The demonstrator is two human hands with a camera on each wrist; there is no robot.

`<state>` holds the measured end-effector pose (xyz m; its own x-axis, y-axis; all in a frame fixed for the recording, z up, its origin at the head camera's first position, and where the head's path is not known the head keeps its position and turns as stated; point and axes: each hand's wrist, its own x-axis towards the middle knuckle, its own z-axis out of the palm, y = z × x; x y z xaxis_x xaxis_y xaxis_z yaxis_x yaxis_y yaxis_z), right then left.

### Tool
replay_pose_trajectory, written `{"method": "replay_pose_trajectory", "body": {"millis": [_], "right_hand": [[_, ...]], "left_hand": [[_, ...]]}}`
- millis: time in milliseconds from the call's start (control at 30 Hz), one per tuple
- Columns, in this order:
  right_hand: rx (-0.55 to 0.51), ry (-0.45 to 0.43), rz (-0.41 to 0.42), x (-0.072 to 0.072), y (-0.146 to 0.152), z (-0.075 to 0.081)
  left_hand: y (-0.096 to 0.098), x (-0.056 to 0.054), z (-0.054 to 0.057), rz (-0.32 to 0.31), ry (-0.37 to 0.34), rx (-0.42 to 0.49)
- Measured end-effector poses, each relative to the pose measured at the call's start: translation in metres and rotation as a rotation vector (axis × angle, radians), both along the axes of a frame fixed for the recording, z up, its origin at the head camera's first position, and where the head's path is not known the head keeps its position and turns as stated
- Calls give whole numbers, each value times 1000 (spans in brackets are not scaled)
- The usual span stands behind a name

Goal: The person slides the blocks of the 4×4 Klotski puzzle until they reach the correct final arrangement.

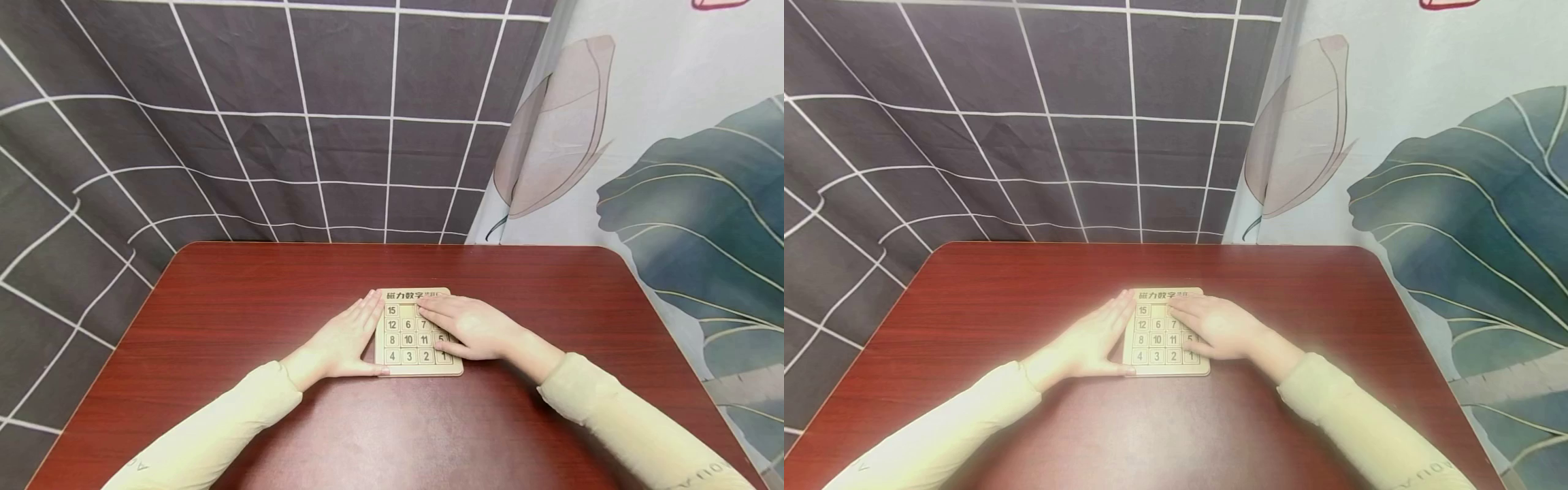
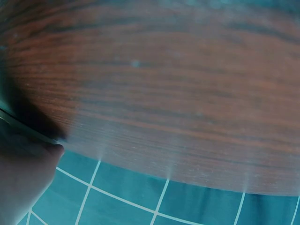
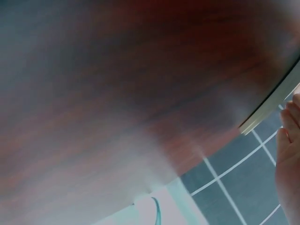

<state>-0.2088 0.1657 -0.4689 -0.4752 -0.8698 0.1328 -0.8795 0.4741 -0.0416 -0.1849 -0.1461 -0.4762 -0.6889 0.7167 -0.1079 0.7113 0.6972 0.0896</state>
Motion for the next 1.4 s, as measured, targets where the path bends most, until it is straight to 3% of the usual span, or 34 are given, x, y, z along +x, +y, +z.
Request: {"method": "replay_pose_trajectory", "body": {"millis": [600, 1400], "right_hand": [[74, -56, 43, -6, -38, 3], [39, -32, 17, -2, -13, 3]], "left_hand": [[1, -1, 0, 7, -8, -13], [1, -1, -2, 10, -15, -14]]}}
